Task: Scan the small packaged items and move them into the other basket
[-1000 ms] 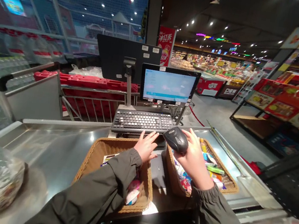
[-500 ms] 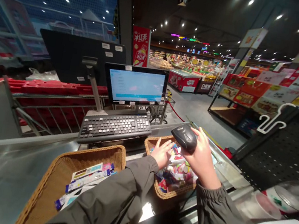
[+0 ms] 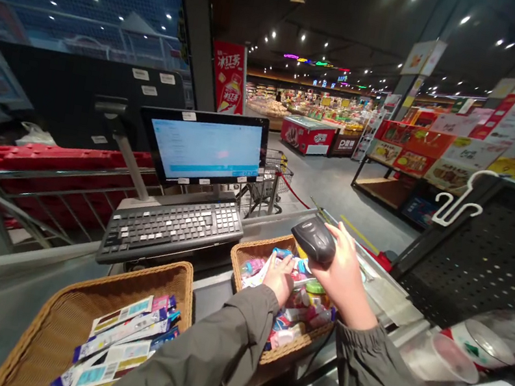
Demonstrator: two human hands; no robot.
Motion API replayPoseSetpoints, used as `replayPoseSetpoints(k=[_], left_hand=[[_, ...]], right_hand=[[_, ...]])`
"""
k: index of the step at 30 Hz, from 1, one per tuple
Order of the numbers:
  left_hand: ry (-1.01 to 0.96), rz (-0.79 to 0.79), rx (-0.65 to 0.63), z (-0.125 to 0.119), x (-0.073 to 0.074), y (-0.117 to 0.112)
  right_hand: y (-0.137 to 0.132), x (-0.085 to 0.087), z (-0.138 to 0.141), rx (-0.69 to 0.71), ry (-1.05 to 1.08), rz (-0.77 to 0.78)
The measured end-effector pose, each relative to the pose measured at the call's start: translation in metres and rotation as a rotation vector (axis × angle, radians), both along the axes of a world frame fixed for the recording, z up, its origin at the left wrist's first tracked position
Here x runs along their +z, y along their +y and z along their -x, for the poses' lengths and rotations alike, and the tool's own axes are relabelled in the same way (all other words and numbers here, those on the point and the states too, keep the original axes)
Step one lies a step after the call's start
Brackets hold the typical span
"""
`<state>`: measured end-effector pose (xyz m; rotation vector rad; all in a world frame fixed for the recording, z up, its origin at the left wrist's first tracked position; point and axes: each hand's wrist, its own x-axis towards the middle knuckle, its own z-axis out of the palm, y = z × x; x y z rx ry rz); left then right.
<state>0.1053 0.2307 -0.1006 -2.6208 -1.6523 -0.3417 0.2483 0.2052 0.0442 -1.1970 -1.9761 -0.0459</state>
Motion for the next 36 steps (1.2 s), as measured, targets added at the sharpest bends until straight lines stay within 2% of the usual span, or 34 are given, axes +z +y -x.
replayPoseSetpoints(k=[4,7,9,13,17,21,25,29,36], left_hand=[[-0.040,-0.024,0.026,0.003,0.000,0.005],[-0.068,-0.047,0.032,0.013,0.011,0.005],[-0.098,-0.087,0.033,0.024,0.027,0.004],[-0.145,-0.177,0.058,0.055,0.069,-0.003],[-0.183,-0.251,0.152,0.091,0.109,-0.008],[-0.222,-0.272,0.249,0.128,0.140,-0.017],[-0.251,-0.270,0.322,0.160,0.165,-0.031],[-0.262,-0.240,0.370,0.186,0.181,-0.043],[-0.219,-0.276,0.399,0.215,0.194,-0.065]], right_hand=[[0.006,0.000,-0.002,0.008,0.017,-0.002],[0.009,0.000,-0.001,0.016,0.027,-0.003],[0.009,-0.001,0.001,0.016,0.024,0.009],[0.011,-0.001,0.008,0.024,0.014,0.033],[0.011,0.003,0.019,0.053,0.020,-0.003],[0.006,0.007,0.033,0.082,0.016,-0.010],[-0.001,0.011,0.050,0.105,-0.003,0.012],[-0.008,0.013,0.067,0.154,-0.022,0.021],[-0.021,0.014,0.101,0.228,-0.096,0.002]])
